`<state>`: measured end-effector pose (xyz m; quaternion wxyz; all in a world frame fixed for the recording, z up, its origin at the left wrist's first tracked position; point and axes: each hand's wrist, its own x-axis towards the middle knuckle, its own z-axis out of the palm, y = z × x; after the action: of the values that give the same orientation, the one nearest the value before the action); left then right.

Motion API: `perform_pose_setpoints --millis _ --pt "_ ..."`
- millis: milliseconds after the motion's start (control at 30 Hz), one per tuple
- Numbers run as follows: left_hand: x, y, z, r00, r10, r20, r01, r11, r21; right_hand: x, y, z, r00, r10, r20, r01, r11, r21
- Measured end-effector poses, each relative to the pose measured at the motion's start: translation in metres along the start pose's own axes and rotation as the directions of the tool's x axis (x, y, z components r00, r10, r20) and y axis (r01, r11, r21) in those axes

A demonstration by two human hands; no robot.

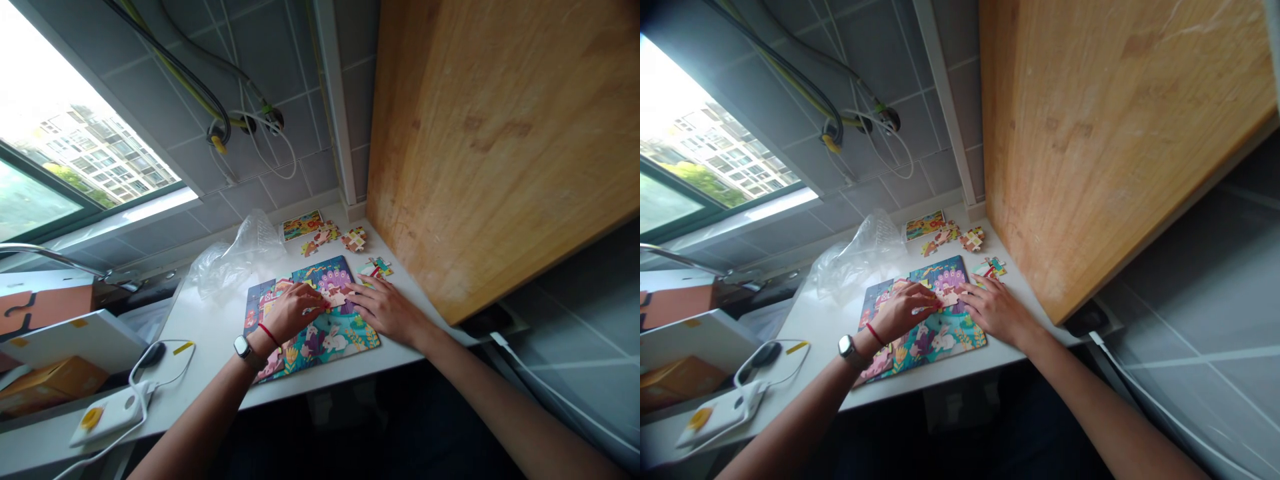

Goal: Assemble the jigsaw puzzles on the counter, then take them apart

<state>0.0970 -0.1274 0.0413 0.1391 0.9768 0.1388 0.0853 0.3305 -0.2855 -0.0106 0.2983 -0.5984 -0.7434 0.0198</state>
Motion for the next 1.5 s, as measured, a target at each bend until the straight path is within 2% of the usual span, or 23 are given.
perform_pose_setpoints --millis 100,200,267,367,467,600,700,800,867,1067,1267,1500 --pt "0.001 0.003 -0.005 0.999 0.019 0.040 -0.021 0.999 0.035 0.001 0.001 0.000 1.000 0.001 -0.007 -0.001 1.000 0.004" --pt "-0.001 0.002 -0.010 0.997 0.033 0.076 -0.034 0.999 0.012 0.002 0.004 0.003 0.996 0.032 -0.084 -0.031 0.999 0.022" --pt "-0.007 -0.004 -0.015 0.999 0.023 0.043 -0.022 1.000 -0.012 0.002 0.006 0.004 0.990 0.059 -0.129 -0.056 0.998 0.028" --pt "-0.024 -0.020 -0.024 0.996 -0.045 -0.076 0.044 0.999 -0.017 0.002 0.006 0.003 0.988 0.065 -0.137 -0.062 0.998 0.026" --pt "-0.053 -0.039 -0.034 0.968 -0.187 -0.168 0.188 0.982 -0.009 0.002 0.005 0.001 0.991 0.043 -0.123 -0.042 0.999 0.009" --pt "-0.104 -0.059 -0.037 0.890 -0.384 -0.246 0.392 0.920 -0.018 0.002 0.004 -0.001 0.993 0.031 -0.113 -0.031 1.000 0.003" --pt "-0.142 -0.062 -0.031 0.833 -0.475 -0.282 0.483 0.874 -0.047 0.001 0.005 -0.001 0.994 0.026 -0.103 -0.022 0.999 0.041" --pt "-0.173 -0.054 -0.025 0.797 -0.533 -0.283 0.534 0.842 -0.082 0.000 0.006 0.001 0.997 0.013 -0.079 -0.009 0.998 0.059" --pt "-0.188 -0.043 -0.023 0.804 -0.539 -0.252 0.535 0.840 -0.090 0.000 0.007 0.003 0.997 0.013 -0.080 -0.008 0.998 0.060" --pt "-0.210 -0.015 -0.018 0.883 -0.453 -0.124 0.451 0.891 -0.045 -0.002 0.010 0.007 0.997 -0.017 -0.069 0.020 0.999 0.041" --pt "-0.216 -0.017 -0.015 0.933 -0.341 -0.119 0.344 0.939 0.005 -0.002 0.011 0.006 0.998 -0.020 -0.057 0.020 1.000 0.000" --pt "-0.219 -0.019 -0.023 0.963 -0.255 -0.084 0.258 0.965 0.036 -0.001 0.010 0.005 0.998 -0.033 -0.053 0.032 0.999 -0.022"
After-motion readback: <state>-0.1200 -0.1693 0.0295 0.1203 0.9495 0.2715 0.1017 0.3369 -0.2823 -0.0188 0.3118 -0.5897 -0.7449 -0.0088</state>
